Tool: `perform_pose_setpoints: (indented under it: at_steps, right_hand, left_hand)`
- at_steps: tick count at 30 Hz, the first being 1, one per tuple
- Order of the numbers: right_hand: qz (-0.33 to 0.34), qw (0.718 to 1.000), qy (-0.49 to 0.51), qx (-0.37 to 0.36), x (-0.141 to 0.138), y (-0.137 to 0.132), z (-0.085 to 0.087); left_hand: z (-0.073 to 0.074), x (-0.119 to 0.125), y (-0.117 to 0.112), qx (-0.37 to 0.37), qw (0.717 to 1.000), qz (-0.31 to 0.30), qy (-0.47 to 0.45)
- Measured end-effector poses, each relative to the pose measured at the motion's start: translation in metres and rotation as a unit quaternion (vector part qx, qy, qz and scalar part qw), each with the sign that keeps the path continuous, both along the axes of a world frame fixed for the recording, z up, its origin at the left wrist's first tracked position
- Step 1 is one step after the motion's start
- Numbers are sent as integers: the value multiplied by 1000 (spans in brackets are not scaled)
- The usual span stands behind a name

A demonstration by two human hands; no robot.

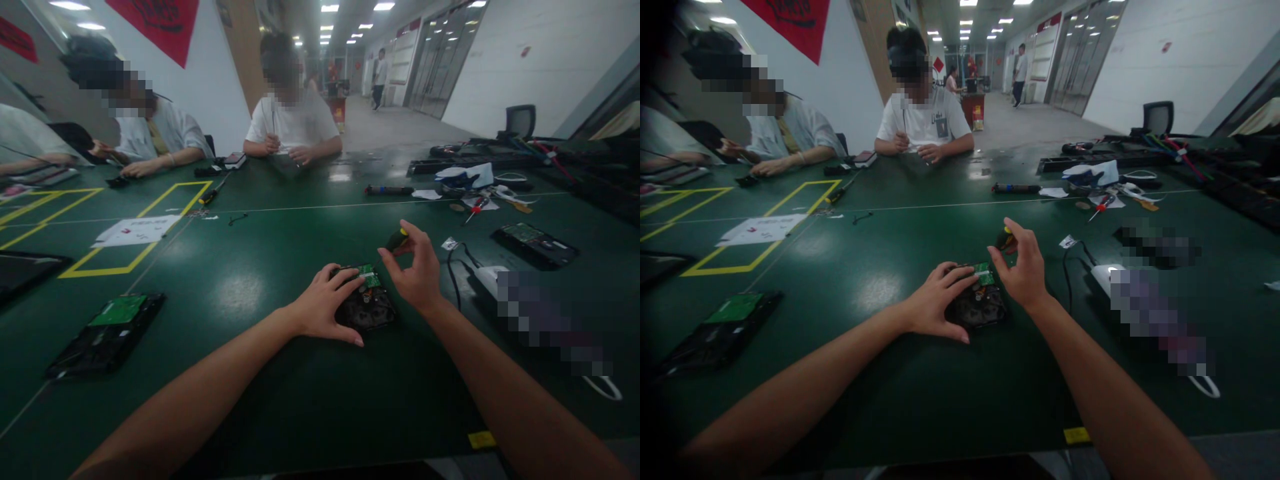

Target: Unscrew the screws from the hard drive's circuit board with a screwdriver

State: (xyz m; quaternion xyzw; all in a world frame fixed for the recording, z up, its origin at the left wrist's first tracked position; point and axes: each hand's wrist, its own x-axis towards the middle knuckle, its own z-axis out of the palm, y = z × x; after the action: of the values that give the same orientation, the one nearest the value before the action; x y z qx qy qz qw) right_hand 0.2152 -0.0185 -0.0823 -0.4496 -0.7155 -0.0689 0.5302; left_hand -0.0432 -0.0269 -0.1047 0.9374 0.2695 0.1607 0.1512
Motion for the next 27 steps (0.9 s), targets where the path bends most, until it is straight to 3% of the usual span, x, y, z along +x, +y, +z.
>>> perform_pose_setpoints:
  at_steps: [7, 13, 27]
  right_hand:
    - [47, 998, 2, -40, -3, -3, 3]
    - [4, 1000, -19, -12, -1, -2, 1]
    - [34, 999, -20, -11, -3, -4, 3]
  left_hand:
    - [-4, 0, 2, 1, 1000, -4, -9]
    - [-4, -1, 5, 7, 1000, -13, -13]
    - [-4, -1, 6, 14, 1000, -17, -8]
